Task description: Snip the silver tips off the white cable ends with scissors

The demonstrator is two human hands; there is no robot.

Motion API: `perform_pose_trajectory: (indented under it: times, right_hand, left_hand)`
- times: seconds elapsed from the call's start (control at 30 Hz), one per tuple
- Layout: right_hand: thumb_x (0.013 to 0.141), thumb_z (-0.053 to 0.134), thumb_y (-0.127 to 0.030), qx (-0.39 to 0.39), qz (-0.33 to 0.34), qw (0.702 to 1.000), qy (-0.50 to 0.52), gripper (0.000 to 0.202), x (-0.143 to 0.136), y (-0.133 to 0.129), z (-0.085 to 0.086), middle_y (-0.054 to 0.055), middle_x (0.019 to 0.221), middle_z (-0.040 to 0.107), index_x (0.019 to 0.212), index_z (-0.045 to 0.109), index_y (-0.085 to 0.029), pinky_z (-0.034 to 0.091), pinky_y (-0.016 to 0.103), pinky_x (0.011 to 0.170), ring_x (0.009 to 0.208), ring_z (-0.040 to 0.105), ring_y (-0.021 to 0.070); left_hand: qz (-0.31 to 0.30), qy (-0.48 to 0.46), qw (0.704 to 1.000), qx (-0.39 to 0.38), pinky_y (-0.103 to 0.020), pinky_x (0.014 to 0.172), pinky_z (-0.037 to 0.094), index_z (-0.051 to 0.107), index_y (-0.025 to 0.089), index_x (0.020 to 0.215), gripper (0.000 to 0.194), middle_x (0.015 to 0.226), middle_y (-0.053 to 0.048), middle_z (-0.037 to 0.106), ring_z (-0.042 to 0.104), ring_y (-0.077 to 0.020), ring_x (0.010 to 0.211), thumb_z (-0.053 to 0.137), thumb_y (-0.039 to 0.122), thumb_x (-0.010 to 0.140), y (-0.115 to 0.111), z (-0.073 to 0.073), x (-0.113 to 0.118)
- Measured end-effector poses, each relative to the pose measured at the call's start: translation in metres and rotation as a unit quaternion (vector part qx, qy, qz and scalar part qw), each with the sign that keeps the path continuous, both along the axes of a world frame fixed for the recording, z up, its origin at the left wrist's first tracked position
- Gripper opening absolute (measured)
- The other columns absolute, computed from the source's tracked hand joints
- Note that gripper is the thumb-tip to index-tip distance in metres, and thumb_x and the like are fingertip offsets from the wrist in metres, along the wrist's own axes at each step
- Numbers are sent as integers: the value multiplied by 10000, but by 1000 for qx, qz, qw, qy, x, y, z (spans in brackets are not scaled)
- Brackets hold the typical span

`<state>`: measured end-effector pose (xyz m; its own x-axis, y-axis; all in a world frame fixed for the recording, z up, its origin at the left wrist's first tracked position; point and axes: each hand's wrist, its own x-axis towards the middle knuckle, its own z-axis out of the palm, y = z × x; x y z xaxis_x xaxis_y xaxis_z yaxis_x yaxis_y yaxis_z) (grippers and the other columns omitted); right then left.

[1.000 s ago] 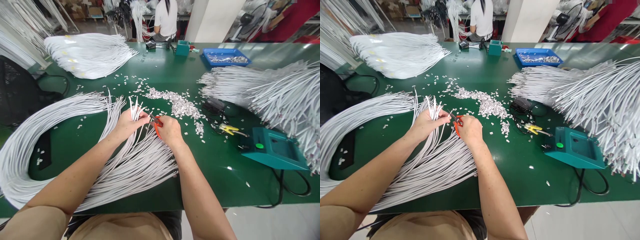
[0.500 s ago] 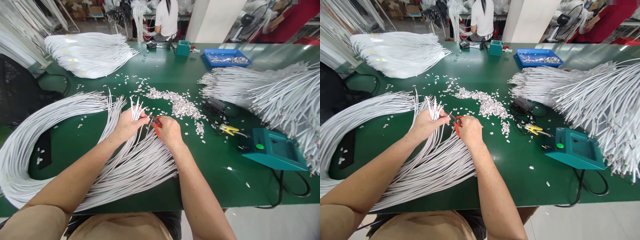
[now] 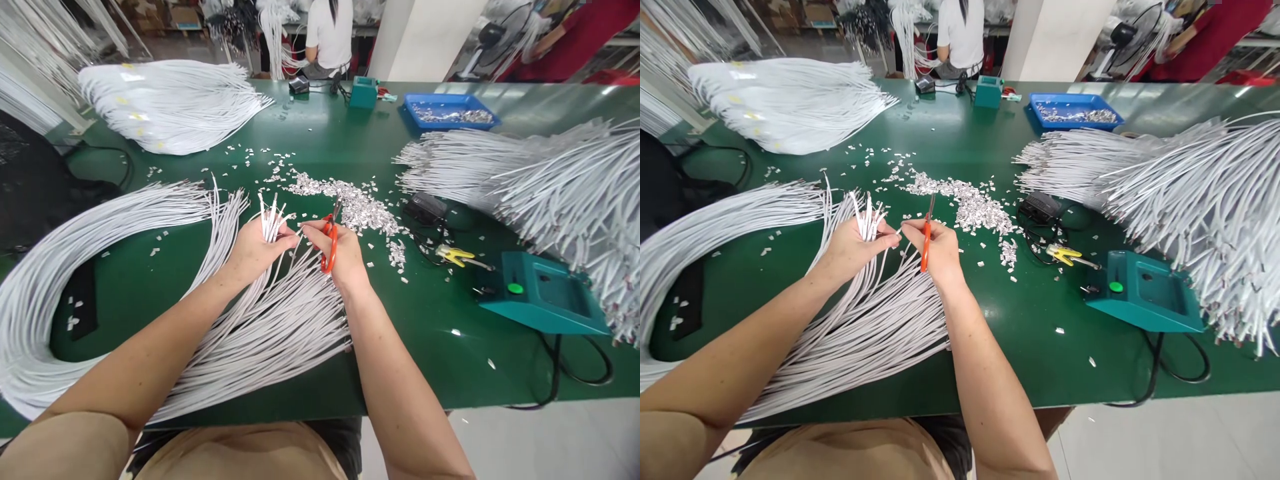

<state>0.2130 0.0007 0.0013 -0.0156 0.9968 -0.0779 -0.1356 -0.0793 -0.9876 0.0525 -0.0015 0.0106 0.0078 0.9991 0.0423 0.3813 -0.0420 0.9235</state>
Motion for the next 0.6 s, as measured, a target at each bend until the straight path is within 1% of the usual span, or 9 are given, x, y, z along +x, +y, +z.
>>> perform_pose_trajectory:
  times: [0.1, 0.27, 0.37, 0.47, 0.53, 0.6]
  right_hand:
    - [642, 773, -375, -32, -6, 999, 39, 236, -3, 0, -3, 27, 813, 701, 791, 765, -192, 460, 291, 695, 702, 566, 129]
    - [604, 784, -328, -60, -10, 995, 82, 199, -5, 1, -6, -14, 637, 611, 734, 750, -182, 406, 266, 606, 598, 470, 105]
    - [588, 782, -307, -62, -13, 992, 105, 155, -7, 2, -7, -19, 612, 599, 633, 709, -177, 380, 257, 580, 574, 455, 96]
    - [585, 788, -314, -68, -6, 991, 116, 190, -7, 3, -9, -13, 611, 598, 563, 662, -173, 371, 254, 569, 575, 469, 97]
    - [595, 787, -323, -69, -1, 991, 113, 182, -6, 3, -10, -12, 624, 603, 597, 680, -175, 378, 258, 577, 584, 477, 100]
    - [611, 780, -324, -65, 0, 992, 107, 172, -6, 3, -9, -17, 630, 604, 681, 724, -178, 387, 263, 591, 585, 473, 99]
  left_hand:
    - [4, 2, 1000, 16, -378, 788, 478, 645, 209, 726, 169, 782, -15, 694, 628, -225, 762, 764, 313, 665, -1, -2, 1]
    - [5, 20, 1000, 23, -372, 770, 469, 636, 214, 733, 166, 782, -6, 690, 618, -221, 761, 753, 318, 679, -1, -4, 2]
    - [1, 29, 999, 20, -367, 761, 471, 642, 219, 735, 130, 779, 2, 687, 617, -220, 764, 730, 306, 696, -1, -4, 2]
    - [-1, 18, 1000, 13, -374, 776, 481, 638, 223, 741, 128, 775, 5, 687, 628, -221, 763, 726, 306, 699, 0, -4, 3]
    - [-5, -9, 1000, 1, -385, 794, 494, 626, 217, 749, 146, 768, -2, 691, 650, -226, 767, 732, 304, 698, 0, -5, 3]
    - [-12, -47, 999, -15, -394, 813, 509, 612, 209, 765, 161, 765, -11, 695, 675, -231, 776, 733, 296, 704, 1, -6, 2]
